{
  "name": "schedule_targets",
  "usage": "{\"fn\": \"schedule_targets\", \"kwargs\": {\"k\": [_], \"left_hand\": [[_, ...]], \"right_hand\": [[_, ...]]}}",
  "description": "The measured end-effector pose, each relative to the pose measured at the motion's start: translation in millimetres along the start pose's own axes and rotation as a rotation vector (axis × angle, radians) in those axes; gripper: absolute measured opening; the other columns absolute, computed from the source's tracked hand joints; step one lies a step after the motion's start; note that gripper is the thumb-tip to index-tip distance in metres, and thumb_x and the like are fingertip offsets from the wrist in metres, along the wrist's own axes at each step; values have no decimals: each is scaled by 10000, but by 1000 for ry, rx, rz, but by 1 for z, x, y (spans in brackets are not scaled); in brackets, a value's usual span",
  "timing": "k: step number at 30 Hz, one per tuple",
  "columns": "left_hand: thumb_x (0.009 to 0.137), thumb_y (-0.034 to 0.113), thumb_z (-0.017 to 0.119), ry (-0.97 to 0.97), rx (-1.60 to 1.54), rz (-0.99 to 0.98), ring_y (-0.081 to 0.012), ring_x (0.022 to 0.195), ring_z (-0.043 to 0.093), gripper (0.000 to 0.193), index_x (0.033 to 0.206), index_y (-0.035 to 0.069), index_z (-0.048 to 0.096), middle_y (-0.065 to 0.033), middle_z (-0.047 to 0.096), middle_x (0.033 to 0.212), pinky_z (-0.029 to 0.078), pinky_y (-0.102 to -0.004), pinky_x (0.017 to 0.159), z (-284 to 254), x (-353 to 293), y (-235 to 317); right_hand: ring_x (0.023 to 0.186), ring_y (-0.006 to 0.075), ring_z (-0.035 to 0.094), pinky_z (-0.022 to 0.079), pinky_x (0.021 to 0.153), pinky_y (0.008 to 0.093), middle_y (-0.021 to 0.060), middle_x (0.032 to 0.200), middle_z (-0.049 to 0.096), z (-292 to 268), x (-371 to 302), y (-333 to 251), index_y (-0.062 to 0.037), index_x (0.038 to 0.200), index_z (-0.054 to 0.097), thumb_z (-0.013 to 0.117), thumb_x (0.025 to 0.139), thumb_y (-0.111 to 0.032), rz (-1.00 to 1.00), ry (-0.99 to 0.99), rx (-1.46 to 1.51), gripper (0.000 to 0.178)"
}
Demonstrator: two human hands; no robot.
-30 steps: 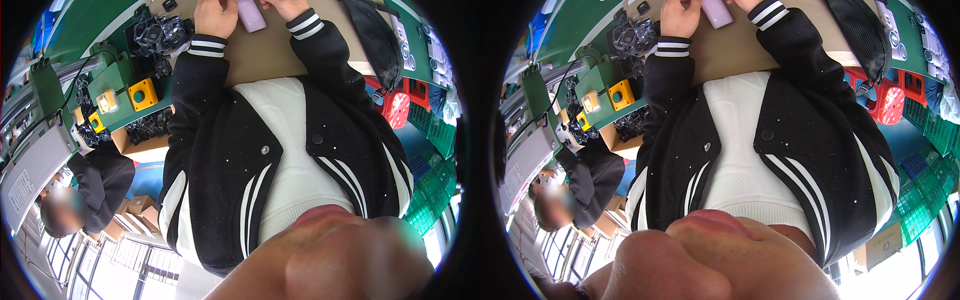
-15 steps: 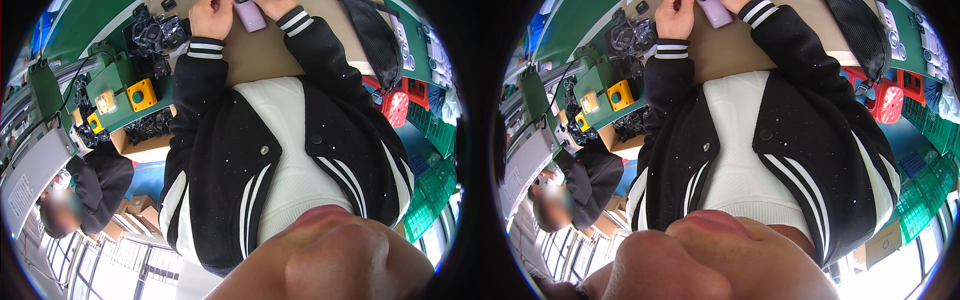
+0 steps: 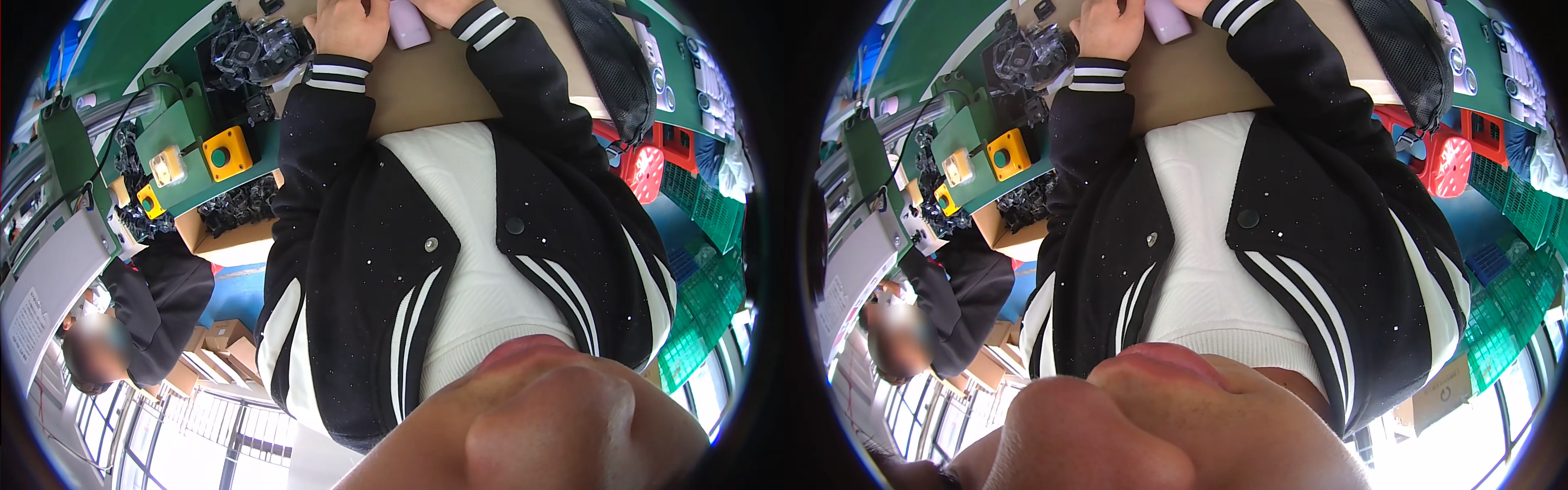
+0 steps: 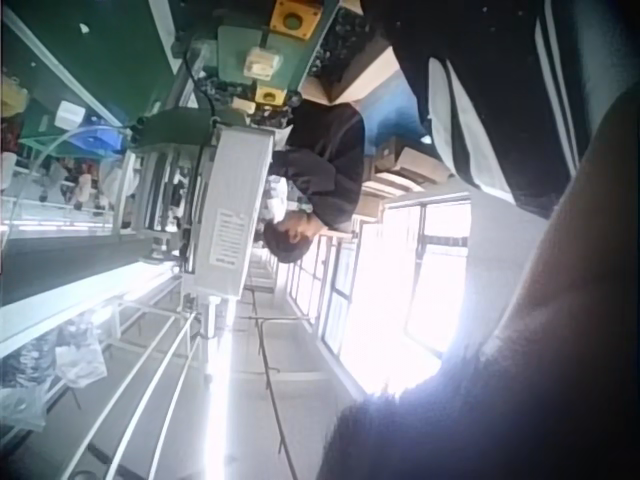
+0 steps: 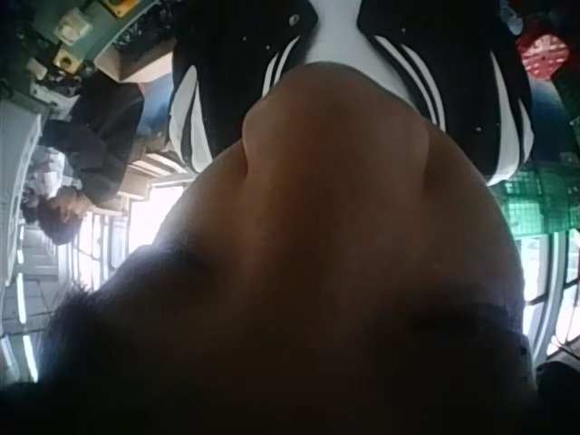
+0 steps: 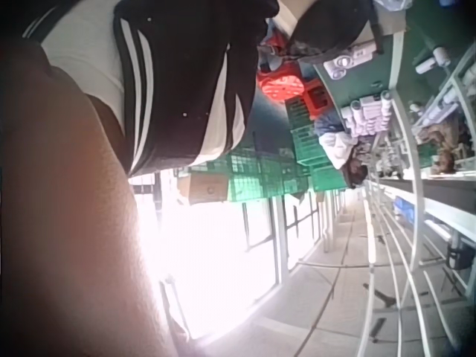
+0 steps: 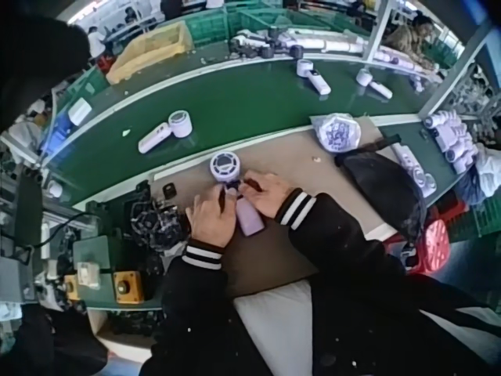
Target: Assembling plastic components and internal parts of handheld miniature fans on a factory production line.
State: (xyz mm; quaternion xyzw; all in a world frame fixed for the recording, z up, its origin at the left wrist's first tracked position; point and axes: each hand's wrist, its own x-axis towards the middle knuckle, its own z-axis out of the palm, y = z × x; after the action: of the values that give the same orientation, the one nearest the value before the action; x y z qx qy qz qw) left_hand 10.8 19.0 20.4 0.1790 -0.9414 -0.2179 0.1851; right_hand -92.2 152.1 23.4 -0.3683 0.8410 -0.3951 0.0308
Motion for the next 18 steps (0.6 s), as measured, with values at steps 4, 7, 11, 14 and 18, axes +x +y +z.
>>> {"fn": "schedule_targets", "kwargs": {"k": [4,7,11,14,18], "left_hand": [[941,310,550,56,-252,71,-445,983,594,356,1175,42,571,-251,640,1044,463,-507,863,14,4,-21],[962,245,551,127,-541,178,-377,935,637,365,1235,4,526,-233,645,1040,501,-396,837,4,5,-4],[951,171,589,66,-845,144,-215,923,628,395,1276,-29,485,-149,640,1042,496,-322,823,1,4,-3],[934,130,614,52,-923,113,-163,925,610,406,1277,-40,476,-120,632,1056,490,-292,823,5,3,-5],[932,95,607,2,-1085,123,-140,922,598,338,1225,-36,501,-95,626,1046,483,-274,819,-7,7,6]], "right_hand": [[840,324,656,511,761,393,179,864,652,-4,1,-10,-67,1072,535,568,924,-151,25,-123,212,173],[912,252,646,501,818,354,140,953,645,-6,0,-8,-61,1155,507,545,944,-107,-55,-38,405,219],[931,165,602,486,829,305,89,993,610,-5,2,-13,-42,1188,479,526,948,-43,-109,-25,522,245],[922,130,582,477,829,279,54,986,595,-7,1,-13,-45,1178,483,533,948,-35,-89,-45,598,236],[935,105,568,471,840,265,15,1012,582,-7,5,-7,-59,1152,496,573,935,-34,-90,-108,873,232]]}}
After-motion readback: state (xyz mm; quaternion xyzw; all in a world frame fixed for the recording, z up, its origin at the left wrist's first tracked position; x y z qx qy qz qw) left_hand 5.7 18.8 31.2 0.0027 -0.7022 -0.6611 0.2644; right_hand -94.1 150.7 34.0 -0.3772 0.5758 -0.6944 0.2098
